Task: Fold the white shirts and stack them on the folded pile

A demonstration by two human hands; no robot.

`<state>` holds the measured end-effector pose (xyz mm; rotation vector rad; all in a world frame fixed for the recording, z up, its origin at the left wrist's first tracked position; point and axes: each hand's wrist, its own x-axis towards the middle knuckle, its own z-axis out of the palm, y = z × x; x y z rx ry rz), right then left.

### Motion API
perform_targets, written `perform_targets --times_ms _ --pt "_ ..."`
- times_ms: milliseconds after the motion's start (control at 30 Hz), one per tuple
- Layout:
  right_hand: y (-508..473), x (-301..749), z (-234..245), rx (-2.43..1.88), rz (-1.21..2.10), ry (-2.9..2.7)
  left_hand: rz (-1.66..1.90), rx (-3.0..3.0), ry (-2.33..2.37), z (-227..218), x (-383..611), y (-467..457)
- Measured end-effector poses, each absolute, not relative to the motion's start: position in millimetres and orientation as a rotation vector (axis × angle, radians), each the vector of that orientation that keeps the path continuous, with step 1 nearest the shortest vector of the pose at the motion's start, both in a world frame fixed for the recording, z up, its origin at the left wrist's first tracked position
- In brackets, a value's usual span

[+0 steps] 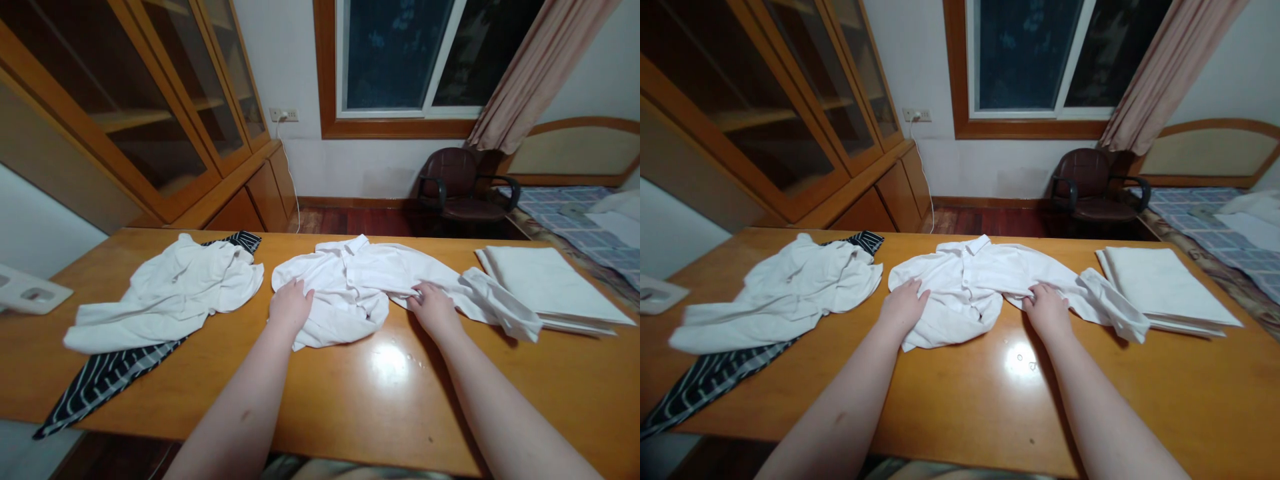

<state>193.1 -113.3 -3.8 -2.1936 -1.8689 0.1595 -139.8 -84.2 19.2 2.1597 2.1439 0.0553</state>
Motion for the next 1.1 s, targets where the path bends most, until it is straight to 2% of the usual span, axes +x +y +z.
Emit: perform_targets --times_ms 267,433,600,667,967,1100 --pt "-110 204 -3 -2.178 0.150 -1.882 0.106 2.130 2.028 5 -156 -71" --pt "-110 203 -2 -2.185 0.136 -1.878 0.190 2.223 1.890 23 -151 -76" --pt "-112 199 0 -2.199 0.107 -1.864 0.179 2.414 1.110 43 -128 -99" --pt "-112 199 0 -2.196 0.108 -1.861 0.135 2.419 0.951 43 -121 -105" --pt "-111 201 -3 -2.168 0.108 -1.865 0.468 2.234 1.099 49 -134 -93" --pt "-110 203 -6 -2.157 0.107 -1.872 0.759 2.078 1.256 53 -152 -88"
